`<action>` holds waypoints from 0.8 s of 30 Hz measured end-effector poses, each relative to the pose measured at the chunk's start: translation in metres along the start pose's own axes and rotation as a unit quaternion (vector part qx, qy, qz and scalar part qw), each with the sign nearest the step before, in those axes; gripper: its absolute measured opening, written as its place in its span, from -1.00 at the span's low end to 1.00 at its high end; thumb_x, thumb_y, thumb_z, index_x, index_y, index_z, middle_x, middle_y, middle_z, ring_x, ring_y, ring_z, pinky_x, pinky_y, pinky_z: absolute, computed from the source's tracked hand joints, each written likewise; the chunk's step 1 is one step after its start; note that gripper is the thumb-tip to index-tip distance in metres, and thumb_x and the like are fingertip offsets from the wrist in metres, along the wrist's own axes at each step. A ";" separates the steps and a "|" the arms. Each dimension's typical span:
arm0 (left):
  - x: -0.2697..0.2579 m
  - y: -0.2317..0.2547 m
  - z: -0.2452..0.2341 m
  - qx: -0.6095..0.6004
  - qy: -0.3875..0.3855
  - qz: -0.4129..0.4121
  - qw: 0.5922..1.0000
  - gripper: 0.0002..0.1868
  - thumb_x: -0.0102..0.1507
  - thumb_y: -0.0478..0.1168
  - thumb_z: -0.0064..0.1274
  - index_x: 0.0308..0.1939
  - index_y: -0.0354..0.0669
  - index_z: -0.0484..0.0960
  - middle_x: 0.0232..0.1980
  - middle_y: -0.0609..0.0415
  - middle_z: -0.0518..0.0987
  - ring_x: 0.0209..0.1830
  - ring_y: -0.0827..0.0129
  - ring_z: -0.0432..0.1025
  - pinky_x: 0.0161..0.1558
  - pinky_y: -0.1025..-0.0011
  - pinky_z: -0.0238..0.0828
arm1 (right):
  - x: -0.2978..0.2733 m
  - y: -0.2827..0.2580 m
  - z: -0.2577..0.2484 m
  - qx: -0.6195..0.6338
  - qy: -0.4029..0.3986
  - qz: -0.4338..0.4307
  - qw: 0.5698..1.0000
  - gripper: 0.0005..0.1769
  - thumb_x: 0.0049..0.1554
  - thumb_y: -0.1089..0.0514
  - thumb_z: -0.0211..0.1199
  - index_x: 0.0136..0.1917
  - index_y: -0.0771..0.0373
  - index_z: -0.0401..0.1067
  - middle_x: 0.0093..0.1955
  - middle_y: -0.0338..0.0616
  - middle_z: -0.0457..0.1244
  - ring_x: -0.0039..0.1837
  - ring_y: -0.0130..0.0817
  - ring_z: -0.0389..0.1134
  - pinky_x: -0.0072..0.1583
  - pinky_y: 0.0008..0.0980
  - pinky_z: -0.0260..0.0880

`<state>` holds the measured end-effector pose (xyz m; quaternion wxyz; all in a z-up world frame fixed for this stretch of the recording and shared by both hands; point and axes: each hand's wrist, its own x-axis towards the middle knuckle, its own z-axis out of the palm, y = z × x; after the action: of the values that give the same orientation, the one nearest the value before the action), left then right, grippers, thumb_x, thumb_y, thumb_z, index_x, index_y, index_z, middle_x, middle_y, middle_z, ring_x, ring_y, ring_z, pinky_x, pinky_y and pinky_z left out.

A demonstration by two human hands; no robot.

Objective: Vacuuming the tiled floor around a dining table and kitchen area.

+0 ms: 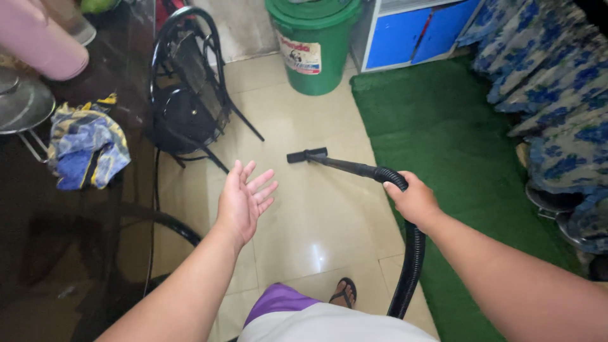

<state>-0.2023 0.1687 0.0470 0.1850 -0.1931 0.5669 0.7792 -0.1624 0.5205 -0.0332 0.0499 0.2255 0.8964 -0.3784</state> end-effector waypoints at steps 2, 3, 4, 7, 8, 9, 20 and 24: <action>0.010 0.000 0.005 -0.003 -0.007 -0.005 1.000 -0.14 0.31 0.35 -0.44 0.61 0.06 0.01 0.47 -0.09 0.44 0.43 0.03 0.35 0.41 0.06 0.10 | 0.006 -0.007 -0.011 0.017 -0.004 0.020 1.000 -0.43 0.14 -0.17 0.29 0.32 0.11 0.42 -0.12 -0.04 0.43 -0.17 -0.20 0.47 -0.02 -0.18 0.46; 0.015 -0.001 0.005 -0.007 -0.010 -0.012 1.000 -0.14 0.31 0.35 -0.45 0.61 0.07 0.01 0.48 -0.09 0.43 0.43 0.04 0.35 0.41 0.05 0.09 | 0.006 -0.011 -0.014 0.033 -0.013 0.041 0.999 -0.44 0.14 -0.16 0.29 0.32 0.10 0.44 -0.11 -0.02 0.43 -0.17 -0.16 0.48 -0.03 -0.15 0.47; 0.022 0.002 0.007 -0.005 -0.014 -0.015 1.000 -0.14 0.31 0.35 -0.45 0.61 0.07 0.01 0.48 -0.09 0.43 0.43 0.04 0.35 0.41 0.05 0.09 | 0.013 -0.010 -0.016 0.033 -0.010 0.045 0.998 -0.44 0.14 -0.16 0.29 0.32 0.10 0.44 -0.11 -0.02 0.43 -0.17 -0.16 0.48 -0.03 -0.15 0.47; 0.044 0.009 0.014 -0.005 -0.034 -0.013 0.999 -0.14 0.31 0.35 -0.45 0.61 0.06 0.00 0.47 -0.11 0.45 0.42 0.01 0.36 0.41 0.05 0.11 | 0.029 -0.006 -0.022 -0.003 0.034 0.016 0.999 -0.39 0.15 -0.16 0.31 0.38 0.11 0.38 -0.11 -0.01 0.42 -0.18 -0.18 0.47 -0.03 -0.17 0.46; 0.053 0.013 0.016 -0.006 -0.041 -0.010 0.999 -0.13 0.31 0.35 -0.45 0.61 0.06 0.01 0.47 -0.11 0.45 0.42 0.01 0.36 0.41 0.05 0.10 | 0.035 -0.007 -0.024 0.000 0.033 0.019 0.999 -0.38 0.15 -0.16 0.30 0.39 0.10 0.37 -0.10 0.00 0.42 -0.16 -0.16 0.48 -0.02 -0.17 0.47; 0.063 0.018 0.019 -0.007 -0.049 -0.008 0.999 -0.13 0.31 0.35 -0.45 0.61 0.06 0.02 0.46 -0.11 0.45 0.42 0.00 0.36 0.41 0.05 0.09 | 0.042 -0.008 -0.027 0.001 0.032 0.023 0.999 -0.38 0.15 -0.16 0.28 0.40 0.10 0.36 -0.10 0.00 0.42 -0.15 -0.14 0.49 -0.01 -0.16 0.48; 0.195 0.066 0.017 0.021 -0.122 -0.045 0.991 -0.11 0.30 0.37 -0.43 0.62 0.05 -0.02 0.49 -0.12 0.41 0.45 -0.03 0.32 0.44 -0.01 0.03 | 0.031 -0.054 -0.032 -0.077 0.173 0.029 0.981 -0.43 0.20 -0.20 0.27 0.40 0.03 0.40 0.07 0.13 0.40 0.09 0.11 0.44 0.09 -0.01 0.43; 0.228 0.083 0.019 0.035 -0.140 -0.058 0.988 -0.10 0.30 0.37 -0.42 0.62 0.05 -0.02 0.50 -0.13 0.40 0.47 -0.05 0.31 0.44 -0.02 0.03 | 0.044 -0.072 0.003 -0.137 0.128 0.097 0.977 -0.37 0.14 -0.22 0.28 0.43 -0.06 0.33 0.07 0.14 0.38 0.07 0.20 0.43 0.06 0.07 0.43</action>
<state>-0.4421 0.1786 0.0034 0.3141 -0.1084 0.5499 0.7663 -0.2335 0.4911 0.0004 0.0020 0.3492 0.9124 -0.2132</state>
